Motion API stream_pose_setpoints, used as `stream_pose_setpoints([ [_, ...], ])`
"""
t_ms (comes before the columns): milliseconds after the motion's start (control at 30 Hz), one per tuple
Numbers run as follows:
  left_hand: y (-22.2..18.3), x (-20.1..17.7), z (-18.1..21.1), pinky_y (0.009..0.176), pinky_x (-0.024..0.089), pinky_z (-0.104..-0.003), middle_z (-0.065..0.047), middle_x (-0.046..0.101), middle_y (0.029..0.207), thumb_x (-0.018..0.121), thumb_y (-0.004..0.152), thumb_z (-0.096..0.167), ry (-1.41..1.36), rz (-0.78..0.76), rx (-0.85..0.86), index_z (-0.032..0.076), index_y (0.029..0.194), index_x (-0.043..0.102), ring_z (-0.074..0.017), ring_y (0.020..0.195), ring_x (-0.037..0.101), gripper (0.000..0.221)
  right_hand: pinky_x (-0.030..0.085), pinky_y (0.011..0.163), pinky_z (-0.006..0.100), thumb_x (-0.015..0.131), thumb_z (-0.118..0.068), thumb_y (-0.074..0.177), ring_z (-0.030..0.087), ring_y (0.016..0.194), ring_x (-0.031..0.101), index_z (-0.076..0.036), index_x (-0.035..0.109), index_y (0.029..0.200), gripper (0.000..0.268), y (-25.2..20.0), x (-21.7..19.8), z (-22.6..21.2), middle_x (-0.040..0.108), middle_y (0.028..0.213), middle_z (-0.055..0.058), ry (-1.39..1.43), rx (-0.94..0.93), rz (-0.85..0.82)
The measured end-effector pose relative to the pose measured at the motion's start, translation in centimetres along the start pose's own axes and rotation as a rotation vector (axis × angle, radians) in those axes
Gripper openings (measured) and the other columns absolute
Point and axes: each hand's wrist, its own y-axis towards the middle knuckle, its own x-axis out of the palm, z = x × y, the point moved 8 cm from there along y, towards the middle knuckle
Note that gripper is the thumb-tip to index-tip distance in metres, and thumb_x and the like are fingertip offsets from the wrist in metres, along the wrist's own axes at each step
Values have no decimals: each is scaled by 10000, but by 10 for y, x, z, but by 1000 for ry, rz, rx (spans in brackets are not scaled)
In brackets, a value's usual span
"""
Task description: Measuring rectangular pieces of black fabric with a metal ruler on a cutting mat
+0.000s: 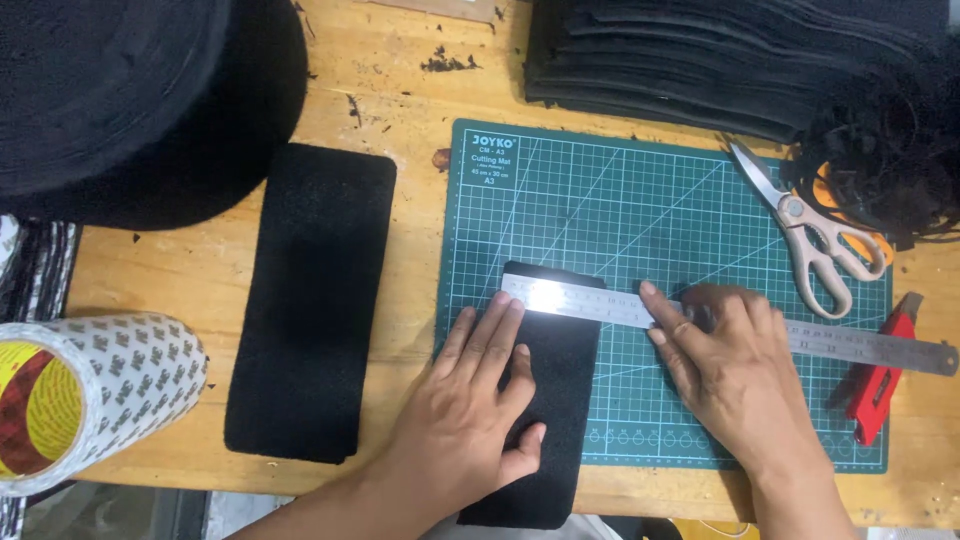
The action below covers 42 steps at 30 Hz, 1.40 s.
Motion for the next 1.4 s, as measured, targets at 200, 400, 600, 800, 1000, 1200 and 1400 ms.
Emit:
stream_pose_setpoints([
  [200, 2, 3, 0, 1224, 286, -600, -398, 406, 1525, 670, 776, 346, 8, -30, 7, -91, 1160, 615, -494, 1481, 361, 585, 433, 857, 456, 626, -362, 1008, 314, 1033, 582, -319, 603, 1459, 454, 3, -3, -2, 607, 1192, 77, -64, -39, 36],
  [400, 2, 8, 0, 1235, 277, -573, -373, 398, 1549, 652, 792, 397, 86, -76, -11, -67, 1188, 631, -454, 1497, 347, 610, 413, 795, 436, 606, -355, 1020, 309, 1020, 539, -264, 562, 1504, 495, 4, -4, -4, 570, 1160, 98, -8, -60, 13],
  [600, 2, 8, 1, 1220, 306, -565, -353, 421, 1542, 633, 800, 432, 136, -87, -5, -51, 1190, 637, -442, 1491, 366, 621, 407, 818, 428, 602, -337, 1026, 299, 1025, 526, -261, 532, 1514, 498, 3, -5, -4, 567, 1202, 90, 30, -71, 4],
  [800, 1, 11, 0, 1225, 297, -590, -353, 399, 1553, 561, 883, 425, 128, -86, -10, -60, 1201, 619, -455, 1494, 357, 583, 415, 807, 432, 617, -325, 1018, 295, 1018, 509, -245, 536, 1515, 510, 4, -4, -4, 563, 1192, 94, 28, -81, -18],
  [1000, 1, 12, 0, 1216, 305, -602, -366, 398, 1548, 597, 848, 424, 125, -81, 0, -59, 1191, 620, -473, 1483, 368, 593, 420, 808, 429, 602, -326, 1024, 302, 1027, 515, -248, 533, 1515, 502, 4, -4, -4, 560, 1209, 103, 42, -75, -32],
  [1200, 1, 13, -1, 1206, 318, -606, -370, 389, 1550, 619, 836, 417, 107, -104, -4, -57, 1195, 605, -473, 1492, 350, 595, 434, 806, 448, 585, -367, 1014, 319, 1039, 514, -284, 522, 1524, 521, 2, 1, -2, 552, 1205, 120, 18, -67, -81],
  [1400, 2, 11, 0, 1207, 313, -600, -381, 392, 1544, 604, 858, 410, 97, -106, 3, -59, 1192, 614, -478, 1492, 345, 576, 421, 821, 428, 591, -343, 1020, 296, 1069, 511, -260, 522, 1525, 517, 3, -3, -4, 552, 1221, 89, 38, -75, -59],
])
